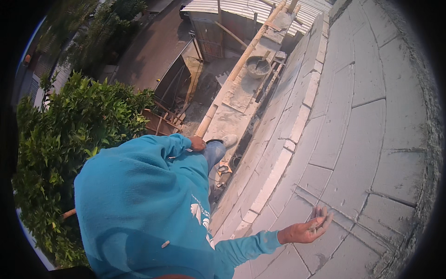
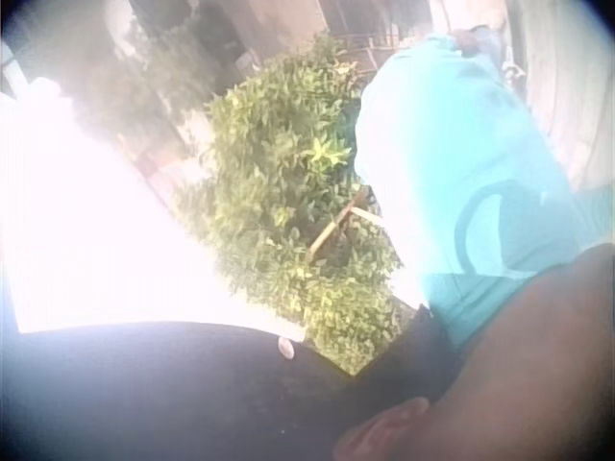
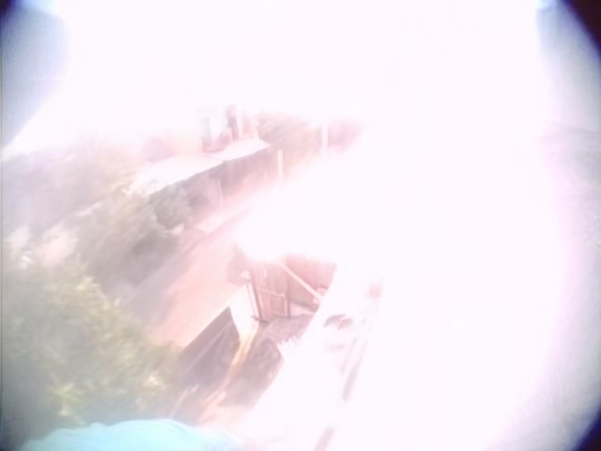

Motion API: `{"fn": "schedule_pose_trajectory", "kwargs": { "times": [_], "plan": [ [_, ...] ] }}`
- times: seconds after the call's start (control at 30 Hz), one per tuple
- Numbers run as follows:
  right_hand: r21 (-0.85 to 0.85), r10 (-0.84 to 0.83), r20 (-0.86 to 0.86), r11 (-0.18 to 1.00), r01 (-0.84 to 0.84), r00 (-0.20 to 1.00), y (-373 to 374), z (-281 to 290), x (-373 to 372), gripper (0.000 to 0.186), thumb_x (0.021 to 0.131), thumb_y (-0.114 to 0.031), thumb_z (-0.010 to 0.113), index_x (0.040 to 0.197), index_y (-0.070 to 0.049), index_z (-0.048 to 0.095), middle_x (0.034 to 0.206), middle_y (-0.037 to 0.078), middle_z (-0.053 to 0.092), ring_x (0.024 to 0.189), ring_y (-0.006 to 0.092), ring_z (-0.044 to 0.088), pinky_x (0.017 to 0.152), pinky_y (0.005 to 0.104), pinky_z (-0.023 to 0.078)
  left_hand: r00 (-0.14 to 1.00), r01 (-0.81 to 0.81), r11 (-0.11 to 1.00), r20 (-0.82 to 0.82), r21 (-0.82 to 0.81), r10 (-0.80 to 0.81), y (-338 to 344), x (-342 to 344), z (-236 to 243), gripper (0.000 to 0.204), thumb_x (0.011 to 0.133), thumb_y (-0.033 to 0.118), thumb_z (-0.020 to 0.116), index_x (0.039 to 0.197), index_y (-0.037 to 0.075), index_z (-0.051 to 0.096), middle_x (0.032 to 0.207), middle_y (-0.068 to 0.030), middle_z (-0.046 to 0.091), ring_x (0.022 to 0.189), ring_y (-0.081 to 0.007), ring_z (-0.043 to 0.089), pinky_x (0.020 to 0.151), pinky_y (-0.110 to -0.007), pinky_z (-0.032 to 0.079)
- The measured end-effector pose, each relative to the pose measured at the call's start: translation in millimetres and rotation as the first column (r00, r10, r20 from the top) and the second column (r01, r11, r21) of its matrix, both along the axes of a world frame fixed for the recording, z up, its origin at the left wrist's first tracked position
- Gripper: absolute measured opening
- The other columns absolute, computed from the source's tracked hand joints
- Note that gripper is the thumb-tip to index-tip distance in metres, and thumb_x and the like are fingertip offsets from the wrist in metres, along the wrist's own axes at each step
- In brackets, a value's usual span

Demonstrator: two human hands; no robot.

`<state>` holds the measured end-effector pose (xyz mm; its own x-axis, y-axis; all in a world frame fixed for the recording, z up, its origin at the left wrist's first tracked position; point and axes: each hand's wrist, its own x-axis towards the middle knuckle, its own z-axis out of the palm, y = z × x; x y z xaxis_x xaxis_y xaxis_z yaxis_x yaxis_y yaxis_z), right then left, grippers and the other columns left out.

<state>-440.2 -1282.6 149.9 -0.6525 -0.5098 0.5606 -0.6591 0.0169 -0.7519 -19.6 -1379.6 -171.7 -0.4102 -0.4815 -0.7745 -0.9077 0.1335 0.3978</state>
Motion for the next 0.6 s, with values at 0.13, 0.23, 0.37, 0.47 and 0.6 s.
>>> {"fn": "schedule_pose_trajectory", "kwargs": {
  "times": [0.13, 0.23, 0.37, 0.47, 0.6],
  "plan": [
    [-0.157, -0.001, -0.319, 0.986, -0.051, 0.948, -113.0, 37.1, -42.4, 0.031, 0.102, -0.016, 0.050, 0.121, 0.008, 0.056, 0.109, 0.021, 0.065, 0.095, 0.0301, 0.069, 0.080, 0.0387, 0.065, 0.984, -0.175, 0.983, -0.045, -0.058, 0.172, -44.6, 42.7, -50.8, 0.043, 0.088, 0.033, 0.047, 0.115, 0.007, 0.068, 0.113, -0.0216, 0.067, 0.105, -0.0411, 0.062, 0.095, -0.048, 0.047],
    [-0.250, -0.117, -0.471, 0.968, -0.005, 0.875, -163.7, 37.7, -70.2, 0.030, 0.101, -0.015, 0.052, 0.119, 0.009, 0.056, 0.109, 0.021, 0.064, 0.096, 0.0310, 0.069, 0.080, 0.0400, 0.066, 0.932, -0.341, 0.937, 0.108, -0.072, 0.347, -58.2, 68.7, -85.2, 0.043, 0.088, 0.032, 0.046, 0.113, 0.006, 0.068, 0.115, -0.0220, 0.066, 0.106, -0.0416, 0.062, 0.095, -0.048, 0.047],
    [-0.302, -0.307, -0.562, 0.941, 0.155, 0.768, -179.6, 35.4, -98.5, 0.030, 0.097, -0.015, 0.059, 0.107, 0.013, 0.058, 0.102, 0.023, 0.065, 0.086, 0.0306, 0.071, 0.073, 0.0370, 0.067, 0.977, -0.214, 0.973, -0.010, -0.087, 0.214, -89.8, 74.8, -72.7, 0.043, 0.090, 0.031, 0.041, 0.113, 0.005, 0.067, 0.117, -0.0228, 0.065, 0.107, -0.0429, 0.061, 0.095, -0.049, 0.047],
    [-0.276, -0.370, -0.572, 0.927, 0.253, 0.732, -182.0, 29.4, -99.6, 0.028, 0.097, -0.012, 0.058, 0.112, 0.012, 0.059, 0.109, 0.022, 0.063, 0.095, 0.0302, 0.069, 0.076, 0.0370, 0.067, 0.981, -0.174, 0.985, 0.085, -0.012, 0.174, -115.0, 58.7, -62.4, 0.042, 0.093, 0.029, 0.042, 0.116, 0.003, 0.066, 0.117, -0.0232, 0.065, 0.108, -0.0422, 0.060, 0.097, -0.048, 0.046],
    [-0.286, -0.436, -0.557, 0.900, 0.329, 0.707, -194.6, 28.8, -87.5, 0.027, 0.095, -0.008, 0.059, 0.113, 0.011, 0.058, 0.110, 0.022, 0.063, 0.096, 0.0300, 0.069, 0.075, 0.0371, 0.067, 0.920, -0.391, 0.920, -0.014, 0.006, 0.391, -114.4, 47.0, -83.3, 0.046, 0.092, 0.033, 0.047, 0.119, 0.001, 0.065, 0.119, -0.0245, 0.064, 0.112, -0.0419, 0.059, 0.100, -0.047, 0.044]
  ]
}}
